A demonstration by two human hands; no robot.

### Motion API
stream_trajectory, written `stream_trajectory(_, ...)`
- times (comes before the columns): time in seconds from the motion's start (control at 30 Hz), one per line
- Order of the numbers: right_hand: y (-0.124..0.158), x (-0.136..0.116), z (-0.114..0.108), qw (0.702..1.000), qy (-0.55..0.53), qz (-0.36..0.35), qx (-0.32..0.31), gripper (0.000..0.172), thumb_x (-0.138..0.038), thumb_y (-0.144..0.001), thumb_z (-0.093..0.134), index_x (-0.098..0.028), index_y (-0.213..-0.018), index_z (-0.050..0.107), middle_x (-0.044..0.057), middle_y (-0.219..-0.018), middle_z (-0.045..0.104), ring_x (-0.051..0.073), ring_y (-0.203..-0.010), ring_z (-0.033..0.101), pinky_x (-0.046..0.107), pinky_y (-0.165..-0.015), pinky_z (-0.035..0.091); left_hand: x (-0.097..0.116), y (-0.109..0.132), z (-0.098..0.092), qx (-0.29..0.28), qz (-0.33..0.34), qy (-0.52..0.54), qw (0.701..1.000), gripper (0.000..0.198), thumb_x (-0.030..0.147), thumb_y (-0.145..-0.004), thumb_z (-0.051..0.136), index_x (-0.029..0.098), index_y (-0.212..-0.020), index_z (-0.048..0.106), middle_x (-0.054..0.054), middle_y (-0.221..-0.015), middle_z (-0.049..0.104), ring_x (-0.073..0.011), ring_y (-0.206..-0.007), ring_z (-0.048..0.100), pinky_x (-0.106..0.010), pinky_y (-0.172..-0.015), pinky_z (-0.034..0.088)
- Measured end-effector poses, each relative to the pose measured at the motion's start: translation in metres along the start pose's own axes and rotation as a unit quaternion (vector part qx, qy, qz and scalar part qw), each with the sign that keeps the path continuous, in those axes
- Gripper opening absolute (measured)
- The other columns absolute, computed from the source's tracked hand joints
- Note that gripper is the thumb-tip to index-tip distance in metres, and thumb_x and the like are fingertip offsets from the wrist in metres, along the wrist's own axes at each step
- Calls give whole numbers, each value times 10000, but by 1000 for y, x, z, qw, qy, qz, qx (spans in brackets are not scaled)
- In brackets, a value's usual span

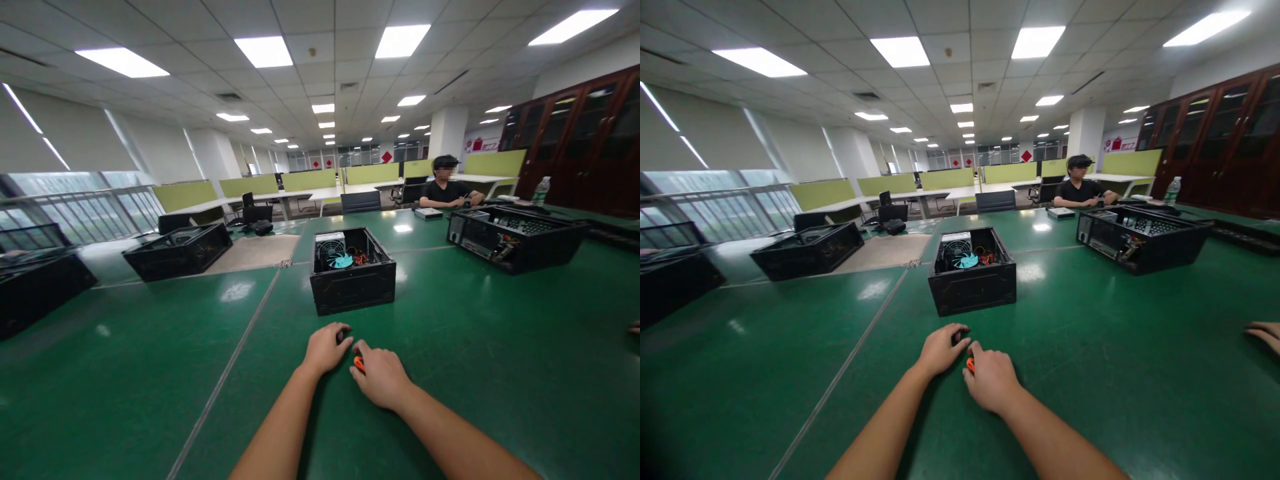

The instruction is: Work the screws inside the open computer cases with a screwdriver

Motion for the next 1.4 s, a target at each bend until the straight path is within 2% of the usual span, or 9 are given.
stream_trajectory(0.37,1,-4,0,1000,7,-21,-4,323,-366,-890,513,-218,-1167,589,107,-954,746,305,-897,707,385,-759,469,-2,1,1,4,-4,-3,1000,298,379,-956,577,166,-1163,601,-66,-1041,643,-201,-907,630,-420,-842,532)
stream_trajectory(0.7,0,-3,1,1000,5,-18,-6,422,-370,-888,500,-206,-1275,540,122,-979,743,315,-920,702,395,-769,468,3,2,-1,10,-7,-10,1000,296,393,-952,582,163,-1135,612,-57,-998,650,-192,-875,633,-401,-816,538)
stream_trajectory(0.77,0,-3,1,1000,5,-15,-6,436,-372,-885,505,-201,-1285,534,125,-985,741,311,-922,701,390,-771,466,11,-2,-12,26,-8,-19,999,308,399,-946,591,157,-1135,610,-48,-957,651,-179,-815,634,-381,-771,546)
stream_trajectory(0.83,-1,-3,0,1000,4,-10,-7,454,-378,-872,523,-190,-1285,534,131,-982,740,314,-919,700,387,-769,466,24,-14,-35,62,0,-34,997,302,388,-948,586,160,-1145,604,-52,-977,650,-185,-842,633,-387,-790,540)
stream_trajectory(1.0,-1,-5,-5,1000,-9,-4,-15,458,-356,-830,539,-194,-1258,527,114,-957,738,311,-907,699,395,-782,470,58,-65,-105,157,33,-110,981,396,368,-944,574,201,-1299,526,-111,-1389,486,-295,-1275,453,-532,-1066,366)
stream_trajectory(1.1,-1,-8,-5,999,-18,-6,-31,362,-326,-829,528,-168,-1150,584,141,-958,731,329,-916,693,427,-799,472,57,-90,-113,136,10,-166,977,432,397,-917,619,175,-1279,539,-119,-1351,515,-304,-1227,496,-553,-1042,385)
stream_trajectory(1.23,0,-11,-12,996,-44,-33,-65,304,-301,-877,507,-134,-1110,611,154,-995,717,311,-933,682,438,-806,483,51,-100,-110,98,-39,-219,970,390,418,-930,603,159,-1219,573,-109,-1231,586,-281,-1145,558,-534,-994,439)
stream_trajectory(1.3,3,-15,-27,992,-71,-56,-84,316,-338,-894,513,-138,-1122,603,143,-986,711,298,-902,681,410,-760,492,54,-99,-112,69,-51,-229,970,396,433,-933,596,156,-1214,576,-108,-1215,597,-269,-1110,580,-512,-962,470)
stream_trajectory(1.4,17,-20,-73,983,-118,-104,-100,305,-420,-913,512,-169,-1054,612,99,-899,701,270,-810,668,358,-678,482,68,-80,-119,12,-45,-237,970,416,414,-905,636,155,-1226,583,-109,-1164,636,-258,-1033,626,-477,-905,511)
Point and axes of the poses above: each hand's wrist, its own y-axis away from the middle knuckle, its own z-axis out of the palm, x = y × z, the point moved 10 cm from there along -y, towards the middle knuckle
